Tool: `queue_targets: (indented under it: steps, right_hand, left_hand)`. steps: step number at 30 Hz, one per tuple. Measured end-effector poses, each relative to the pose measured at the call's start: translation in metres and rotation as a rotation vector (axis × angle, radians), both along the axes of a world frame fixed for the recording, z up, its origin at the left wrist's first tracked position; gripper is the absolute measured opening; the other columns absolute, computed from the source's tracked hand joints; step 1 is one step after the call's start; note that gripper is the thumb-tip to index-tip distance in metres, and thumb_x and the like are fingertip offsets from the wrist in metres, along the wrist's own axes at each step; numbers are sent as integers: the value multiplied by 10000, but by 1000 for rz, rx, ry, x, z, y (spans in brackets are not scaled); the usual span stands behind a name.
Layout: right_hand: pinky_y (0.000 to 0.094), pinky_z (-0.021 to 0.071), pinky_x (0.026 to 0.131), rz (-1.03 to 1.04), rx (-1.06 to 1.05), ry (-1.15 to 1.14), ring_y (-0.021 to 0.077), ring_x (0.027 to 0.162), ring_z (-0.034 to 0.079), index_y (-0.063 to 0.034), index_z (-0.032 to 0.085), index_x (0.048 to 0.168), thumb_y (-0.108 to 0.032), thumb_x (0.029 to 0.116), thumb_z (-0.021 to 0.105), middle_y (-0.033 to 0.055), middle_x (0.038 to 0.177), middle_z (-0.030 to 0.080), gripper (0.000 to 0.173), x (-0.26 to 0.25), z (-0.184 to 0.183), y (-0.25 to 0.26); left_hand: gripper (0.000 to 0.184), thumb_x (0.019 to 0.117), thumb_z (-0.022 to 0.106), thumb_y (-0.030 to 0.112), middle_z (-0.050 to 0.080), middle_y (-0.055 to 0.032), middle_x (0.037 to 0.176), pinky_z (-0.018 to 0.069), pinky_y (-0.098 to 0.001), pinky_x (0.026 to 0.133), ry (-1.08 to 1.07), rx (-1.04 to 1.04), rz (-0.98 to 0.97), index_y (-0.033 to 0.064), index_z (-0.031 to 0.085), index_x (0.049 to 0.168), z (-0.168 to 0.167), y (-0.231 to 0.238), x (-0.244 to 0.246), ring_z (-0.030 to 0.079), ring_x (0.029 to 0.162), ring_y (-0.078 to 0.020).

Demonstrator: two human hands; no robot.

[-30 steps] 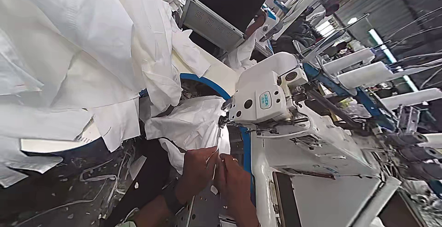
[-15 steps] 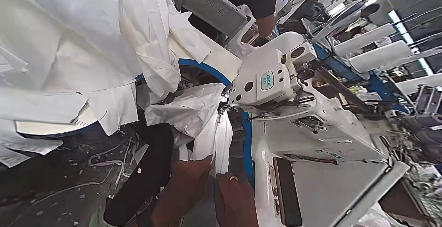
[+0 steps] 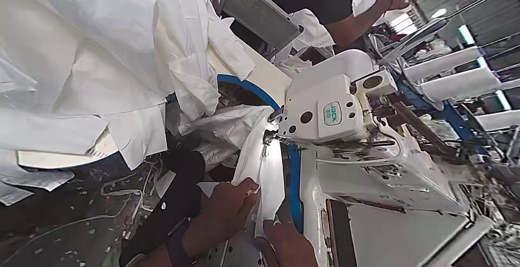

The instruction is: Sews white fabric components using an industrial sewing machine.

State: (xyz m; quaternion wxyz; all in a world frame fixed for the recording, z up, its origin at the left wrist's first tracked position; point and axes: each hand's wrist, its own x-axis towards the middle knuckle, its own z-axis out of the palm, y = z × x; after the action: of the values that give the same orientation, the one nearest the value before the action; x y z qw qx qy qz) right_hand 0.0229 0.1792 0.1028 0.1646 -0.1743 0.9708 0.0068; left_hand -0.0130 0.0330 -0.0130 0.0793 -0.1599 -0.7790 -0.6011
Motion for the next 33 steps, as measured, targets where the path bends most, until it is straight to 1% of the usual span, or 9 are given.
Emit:
queue_targets:
  steps: [4,8,12,15,20,22,27,30,33]
  right_hand:
    - [577,537,622,-51,17,-71,429,707,709,57,706,892,-158,955,634,226,728,680,236,-3,0,6]
    - [525,528,602,17,-109,9,379,666,688,48,701,841,-138,915,657,188,693,653,205,-1,-7,18]
    - [627,511,742,-11,-11,-197,454,783,699,90,689,896,-168,963,636,258,789,685,272,-4,2,19]
    - [554,511,737,69,-155,-19,371,682,688,64,684,830,-157,941,645,195,687,664,251,-2,6,21]
    - [421,486,574,56,-254,230,261,518,605,19,674,780,-201,936,642,109,546,578,271,-5,-8,8]
    - [400,511,561,7,-304,306,256,548,639,27,715,845,-173,916,663,116,604,640,218,-5,-13,5]
    - [322,577,708,-100,-460,386,220,733,720,60,757,1013,-104,885,686,159,839,754,219,-4,-23,4]
    - [286,566,711,-118,-505,377,197,741,713,51,761,1006,-70,885,669,161,836,745,194,-2,-26,3]
    - [241,538,680,-69,-468,490,171,682,669,25,769,933,-80,893,638,129,743,705,173,-1,-32,0]
  left_hand:
    - [243,970,544,156,538,-67,523,441,-401,447,-1,-95,9,14,717,1063,12,-5,-3,547,430,-231]
    - [308,976,518,156,514,-58,503,414,-376,425,42,-59,81,-12,732,1121,1,5,-2,502,403,-209]
    - [316,957,512,120,511,-59,480,400,-359,407,113,-45,151,-6,768,1094,-3,9,-5,507,393,-202]
    - [308,942,537,106,485,-59,467,374,-357,393,129,-84,137,-6,768,1113,-3,10,0,485,379,-208]
    - [289,918,547,89,516,-58,484,394,-359,381,173,-129,187,10,773,1080,-4,12,5,521,387,-211]
    - [299,924,538,99,512,-48,487,386,-355,375,190,-131,185,14,772,1089,-7,12,6,513,385,-205]
    - [292,912,543,105,512,-48,480,372,-352,373,202,-144,167,36,782,1065,-5,11,6,514,383,-206]
    - [267,911,550,96,522,-58,490,386,-362,387,171,-117,129,36,780,1035,-5,9,3,531,398,-215]
    - [257,935,526,99,518,-53,503,384,-351,413,167,-51,105,29,770,979,-8,10,-5,517,416,-196]
